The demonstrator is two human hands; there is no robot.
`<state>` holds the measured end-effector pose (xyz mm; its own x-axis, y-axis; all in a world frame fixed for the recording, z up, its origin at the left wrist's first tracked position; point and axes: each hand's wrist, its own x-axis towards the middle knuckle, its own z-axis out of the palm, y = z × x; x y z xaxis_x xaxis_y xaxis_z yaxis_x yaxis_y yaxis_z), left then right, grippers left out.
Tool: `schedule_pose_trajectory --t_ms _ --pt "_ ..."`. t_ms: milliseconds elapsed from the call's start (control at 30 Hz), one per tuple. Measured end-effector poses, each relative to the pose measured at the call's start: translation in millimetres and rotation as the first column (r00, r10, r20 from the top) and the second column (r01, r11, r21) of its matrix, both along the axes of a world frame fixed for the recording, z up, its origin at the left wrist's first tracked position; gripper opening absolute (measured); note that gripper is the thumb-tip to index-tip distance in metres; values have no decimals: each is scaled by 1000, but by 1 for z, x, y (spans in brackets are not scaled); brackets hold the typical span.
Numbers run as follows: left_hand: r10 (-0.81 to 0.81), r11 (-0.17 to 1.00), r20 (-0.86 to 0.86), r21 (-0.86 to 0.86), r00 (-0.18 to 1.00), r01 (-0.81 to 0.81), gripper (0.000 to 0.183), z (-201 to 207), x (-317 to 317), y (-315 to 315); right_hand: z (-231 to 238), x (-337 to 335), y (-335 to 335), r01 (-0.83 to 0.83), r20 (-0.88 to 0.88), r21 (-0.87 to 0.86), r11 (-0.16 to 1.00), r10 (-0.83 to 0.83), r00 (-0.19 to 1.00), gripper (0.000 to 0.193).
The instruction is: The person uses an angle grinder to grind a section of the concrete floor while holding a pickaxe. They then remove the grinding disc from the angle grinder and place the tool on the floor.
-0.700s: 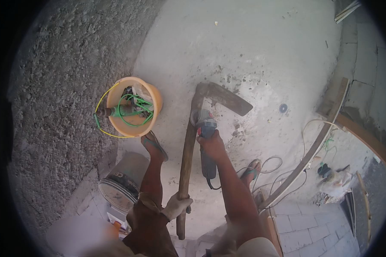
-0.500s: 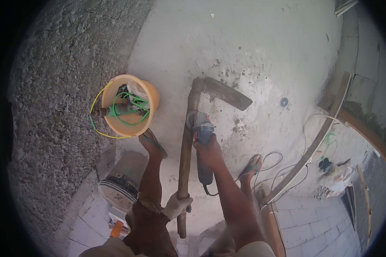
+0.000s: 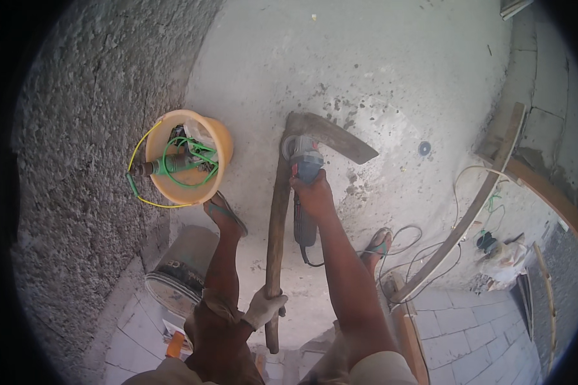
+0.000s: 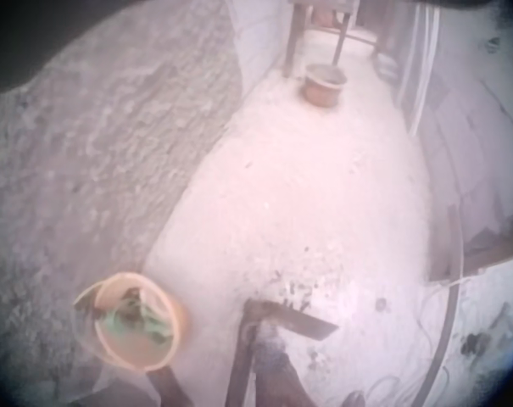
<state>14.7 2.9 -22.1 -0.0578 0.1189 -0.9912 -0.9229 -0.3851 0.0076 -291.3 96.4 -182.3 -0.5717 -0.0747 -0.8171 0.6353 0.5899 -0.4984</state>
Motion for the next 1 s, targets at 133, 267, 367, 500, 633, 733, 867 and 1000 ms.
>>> schedule_pose_trajectory --t_ms 133,267,367,500,633,733,867,1000 --pt "-10 999 10 -38 1000 10 33 -3 5 2 0 -3 1 -19 56 -44 999 21 998 66" --pt "-68 998 32 -15 997 69 33 -5 7 -1 11 37 15 28 64 -94 995 -22 998 61" --pt "-36 999 7 -4 999 36 32 -9 8 1 -13 22 21 224 172 -182 957 -193 966 55" --pt "47 999 17 25 999 -48 27 -7 7 -1 -3 2 11 331 339 -237 913 -242 909 50" --pt "60 998 6 11 998 -60 30 -11 13 2 6 13 4 307 275 -263 915 -234 933 51" --pt "53 999 10 9 999 -53 31 -11 13 6 0 -10 -6 270 252 -223 937 -212 944 52" --pt "18 1000 18 -18 1000 -17 31 -12 13 3 -9 -1 3 209 206 -170 963 -173 963 51" --pt "-2 1000 3 -24 1000 2 32 -13 16 3 -19 10 18 179 184 -147 973 -151 971 51"
